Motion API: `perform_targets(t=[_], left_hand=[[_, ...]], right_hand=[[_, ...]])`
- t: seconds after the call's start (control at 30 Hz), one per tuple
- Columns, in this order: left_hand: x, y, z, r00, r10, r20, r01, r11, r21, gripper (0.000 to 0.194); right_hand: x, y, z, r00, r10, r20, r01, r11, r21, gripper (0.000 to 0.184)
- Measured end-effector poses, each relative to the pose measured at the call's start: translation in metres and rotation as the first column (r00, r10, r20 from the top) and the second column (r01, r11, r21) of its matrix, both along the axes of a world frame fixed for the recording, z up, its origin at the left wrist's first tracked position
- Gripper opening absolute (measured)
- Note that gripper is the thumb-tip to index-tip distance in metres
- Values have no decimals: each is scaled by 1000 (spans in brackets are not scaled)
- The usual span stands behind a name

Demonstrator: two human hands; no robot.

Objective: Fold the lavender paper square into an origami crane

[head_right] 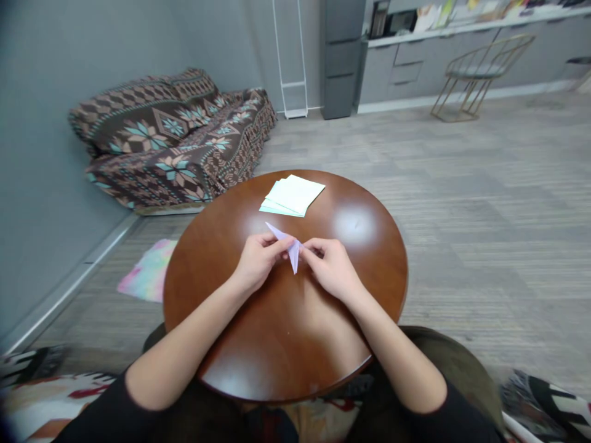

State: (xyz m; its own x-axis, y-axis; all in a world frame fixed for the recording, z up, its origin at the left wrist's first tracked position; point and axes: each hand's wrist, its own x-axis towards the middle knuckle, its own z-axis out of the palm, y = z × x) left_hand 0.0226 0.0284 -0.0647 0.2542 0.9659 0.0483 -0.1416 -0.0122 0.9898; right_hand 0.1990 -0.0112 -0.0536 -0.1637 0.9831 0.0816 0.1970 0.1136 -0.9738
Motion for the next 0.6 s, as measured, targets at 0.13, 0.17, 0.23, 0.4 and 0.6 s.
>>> perform_targets(t=[0.13,0.17,0.23,0.4,0.6], left_hand=[[0,0,0,1000,11,2,-11,1000,6,24],[0,0,0,1000,6,0,-6,1000,0,25],[2,-2,0,1000,-12,1,12,1000,-18,26],[7,-4,0,999,18,52,-15,998,-61,29],[3,2,1,987,88,137,-70,989,-132,33]], right_hand=[[-1,0,-2,1000,18,11,-19,999,28,28],[-1,-1,-1,1000,23,10,-23,998,50,29],[-2,-1,-1,1000,28,1,-28,997,75,30],[-2,-3,-1,1000,9,-10,-8,999,49,34],[-2,-3,0,998,-49,-51,44,995,-88,40]])
